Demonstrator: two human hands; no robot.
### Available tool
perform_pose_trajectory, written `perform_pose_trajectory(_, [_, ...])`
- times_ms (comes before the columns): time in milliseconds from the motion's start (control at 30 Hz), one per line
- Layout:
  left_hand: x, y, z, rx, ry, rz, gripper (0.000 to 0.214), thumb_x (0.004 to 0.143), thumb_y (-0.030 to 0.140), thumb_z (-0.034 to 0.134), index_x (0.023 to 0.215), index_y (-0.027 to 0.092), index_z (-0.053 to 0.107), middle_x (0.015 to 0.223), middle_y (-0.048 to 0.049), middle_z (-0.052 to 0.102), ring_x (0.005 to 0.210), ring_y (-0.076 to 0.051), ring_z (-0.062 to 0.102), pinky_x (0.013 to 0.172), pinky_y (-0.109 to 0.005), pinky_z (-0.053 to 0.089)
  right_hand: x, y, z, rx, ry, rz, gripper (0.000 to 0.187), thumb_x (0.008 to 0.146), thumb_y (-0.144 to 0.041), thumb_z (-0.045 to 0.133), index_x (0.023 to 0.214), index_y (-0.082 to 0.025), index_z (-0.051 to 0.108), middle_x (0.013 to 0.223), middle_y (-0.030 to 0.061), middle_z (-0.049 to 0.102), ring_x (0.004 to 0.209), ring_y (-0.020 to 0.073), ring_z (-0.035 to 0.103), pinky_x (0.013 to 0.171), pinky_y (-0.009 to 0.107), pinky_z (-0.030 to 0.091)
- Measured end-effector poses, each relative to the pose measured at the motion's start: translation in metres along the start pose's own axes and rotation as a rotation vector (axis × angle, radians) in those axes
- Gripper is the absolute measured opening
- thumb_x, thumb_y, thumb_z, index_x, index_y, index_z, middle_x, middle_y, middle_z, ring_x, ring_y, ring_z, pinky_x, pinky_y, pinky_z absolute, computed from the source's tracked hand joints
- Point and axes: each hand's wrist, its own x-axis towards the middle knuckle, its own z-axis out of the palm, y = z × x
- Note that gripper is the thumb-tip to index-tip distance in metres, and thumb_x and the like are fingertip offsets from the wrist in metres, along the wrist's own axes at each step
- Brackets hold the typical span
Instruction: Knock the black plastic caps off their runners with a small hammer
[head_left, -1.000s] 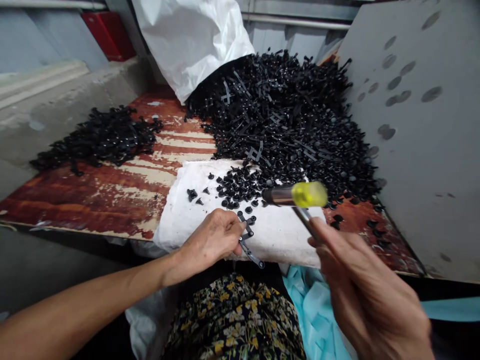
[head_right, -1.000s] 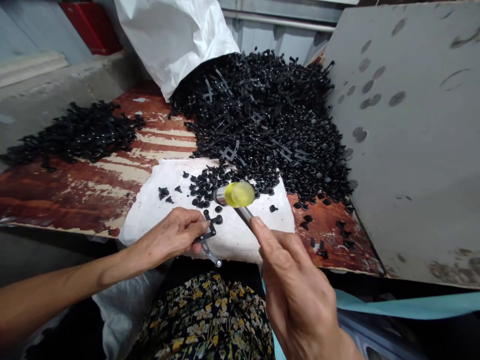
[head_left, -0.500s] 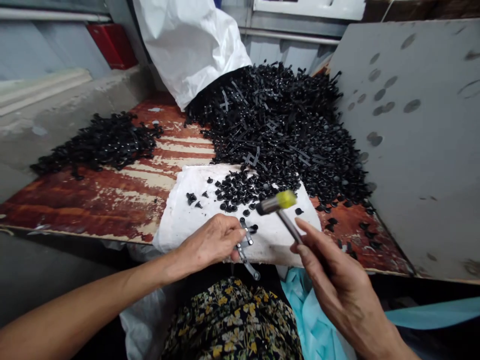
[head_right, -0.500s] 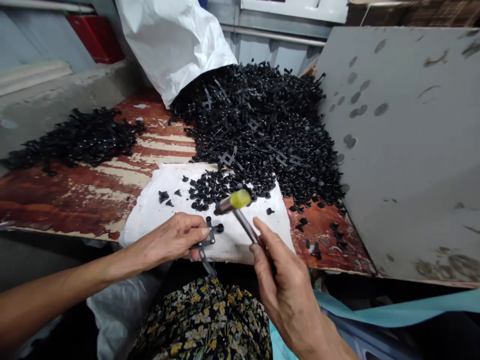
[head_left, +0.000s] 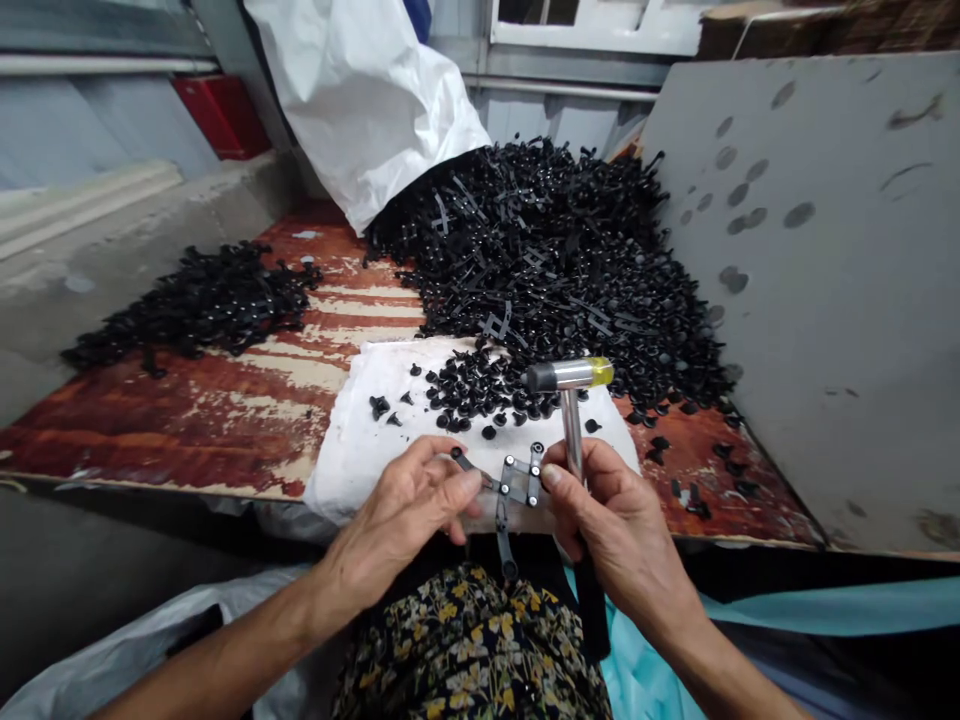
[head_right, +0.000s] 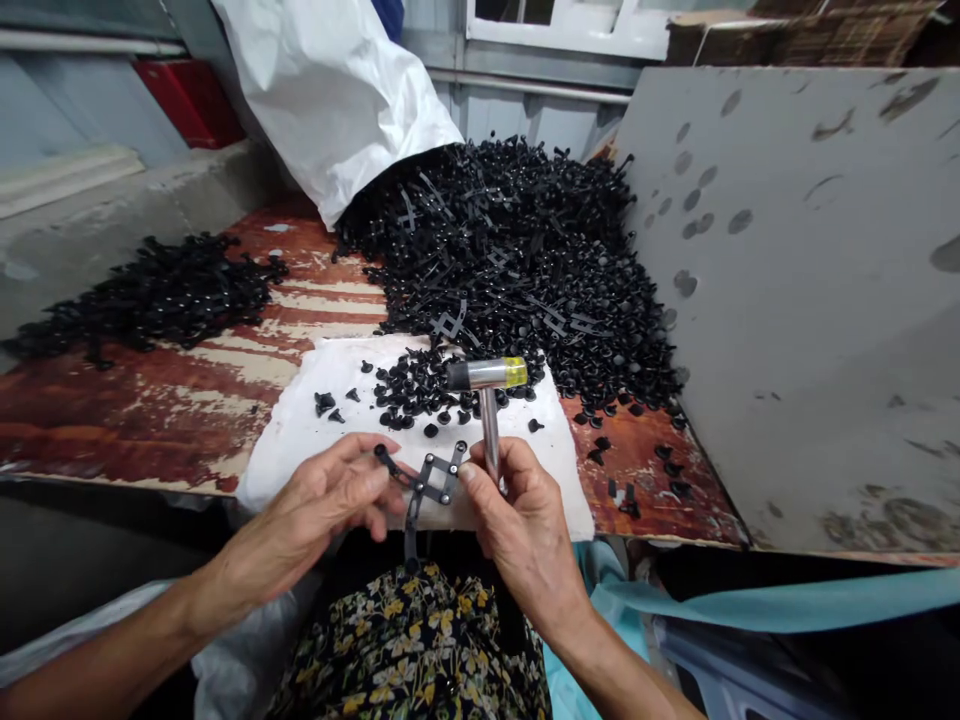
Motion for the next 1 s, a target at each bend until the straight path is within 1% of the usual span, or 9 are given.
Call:
perform_pose_trajectory(100, [0.0, -0.004, 0.013, -0.237, 0.003, -0.027, 0.049, 0.071, 0.047, 0.072, 0.102, 0.017, 0.049, 0.08, -0.0019, 0.063, 0.074, -0.014, 0.062, 0.066, -0.026, 0.05, 0.001, 0.002, 0.006, -0.054, -0.02, -0.064, 0.026, 0.079, -0.045, 0.065, 0.082, -0.022, 0.054, 0.053, -0.0098, 0.04, 0.038, 0.0071, 0.032, 0.034, 0.02, 0.027])
perform_pose_trajectory(200, [0.005, 0.0, 0.02, -0.324, 0.074, -0.067, 0.045, 0.067, 0.04, 0.076, 0.093, 0.017, 0.048, 0.076, -0.0005, 0.063, 0.061, -0.012, 0.059, 0.053, -0.024, 0.049, 0.0, 0.006, 0.006, -0.132, -0.079, -0.142, 0.021, 0.085, -0.042, 0.06, 0.082, -0.021, 0.057, 0.051, -0.009, 0.04, 0.037, 0.0071, 0.032, 0.034, 0.021, 0.024])
perform_pose_trajectory(267, [0.01, 0.005, 0.017, -0.314, 0.107, -0.089, 0.04, 0.067, 0.035, 0.075, 0.09, 0.017, 0.047, 0.075, 0.0002, 0.063, 0.053, -0.01, 0.057, 0.044, -0.022, 0.047, -0.001, 0.007, 0.001, -0.155, -0.066, -0.152, 0.022, 0.087, -0.043, 0.058, 0.085, -0.021, 0.059, 0.052, -0.0086, 0.041, 0.038, 0.007, 0.032, 0.035, 0.021, 0.024])
perform_pose_trajectory(367, [0.02, 0.01, 0.007, -0.224, 0.165, -0.058, 0.03, 0.074, 0.028, 0.068, 0.09, 0.018, 0.045, 0.073, 0.0019, 0.062, 0.047, -0.01, 0.055, 0.037, -0.021, 0.044, -0.002, 0.009, -0.011, -0.145, 0.026, -0.122, 0.027, 0.086, -0.048, 0.059, 0.088, -0.021, 0.058, 0.053, -0.0084, 0.041, 0.04, 0.0073, 0.034, 0.037, 0.02, 0.027])
perform_pose_trajectory(467, [0.03, 0.013, 0.001, -0.16, 0.211, -0.046, 0.02, 0.08, 0.02, 0.06, 0.09, 0.019, 0.042, 0.069, 0.0043, 0.059, 0.042, -0.008, 0.051, 0.035, -0.022, 0.044, -0.001, 0.011, -0.02, -0.112, 0.08, -0.09, 0.031, 0.084, -0.052, 0.061, 0.084, -0.022, 0.055, 0.052, -0.0086, 0.041, 0.04, 0.0075, 0.035, 0.036, 0.02, 0.028])
perform_pose_trajectory(567, [0.037, 0.014, 0.003, -0.166, 0.216, -0.039, 0.017, 0.083, 0.017, 0.055, 0.092, 0.02, 0.041, 0.068, 0.0052, 0.057, 0.041, -0.006, 0.046, 0.034, -0.021, 0.043, 0.001, 0.015, -0.024, -0.099, 0.079, -0.076, 0.031, 0.083, -0.052, 0.063, 0.08, -0.022, 0.054, 0.052, -0.0085, 0.04, 0.04, 0.0075, 0.034, 0.036, 0.019, 0.029])
perform_pose_trajectory(767, [0.04, 0.014, 0.01, -0.183, 0.282, -0.052, 0.023, 0.082, 0.019, 0.058, 0.098, 0.02, 0.041, 0.069, 0.0057, 0.054, 0.042, -0.002, 0.038, 0.035, -0.012, 0.029, 0.003, 0.026, -0.027, -0.066, 0.071, -0.062, 0.032, 0.083, -0.053, 0.063, 0.082, -0.022, 0.055, 0.051, -0.0092, 0.038, 0.04, 0.0075, 0.033, 0.036, 0.019, 0.027])
perform_pose_trajectory(900, [0.041, 0.012, 0.008, -0.194, 0.258, -0.011, 0.036, 0.074, 0.022, 0.069, 0.097, 0.021, 0.041, 0.063, 0.0102, 0.045, 0.043, -0.001, 0.037, 0.035, -0.01, 0.024, 0.005, 0.027, -0.03, -0.08, 0.065, -0.071, 0.032, 0.083, -0.052, 0.062, 0.083, -0.021, 0.055, 0.051, -0.009, 0.04, 0.041, 0.0074, 0.034, 0.037, 0.02, 0.027])
perform_pose_trajectory(1000, [0.043, 0.01, 0.007, -0.177, 0.274, -0.019, 0.042, 0.069, 0.022, 0.073, 0.095, 0.022, 0.039, 0.061, 0.0116, 0.045, 0.039, -0.001, 0.034, 0.034, -0.01, 0.019, 0.006, 0.026, -0.03, -0.077, 0.059, -0.059, 0.033, 0.083, -0.054, 0.062, 0.083, -0.021, 0.055, 0.05, -0.009, 0.04, 0.04, 0.0076, 0.034, 0.036, 0.02, 0.027])
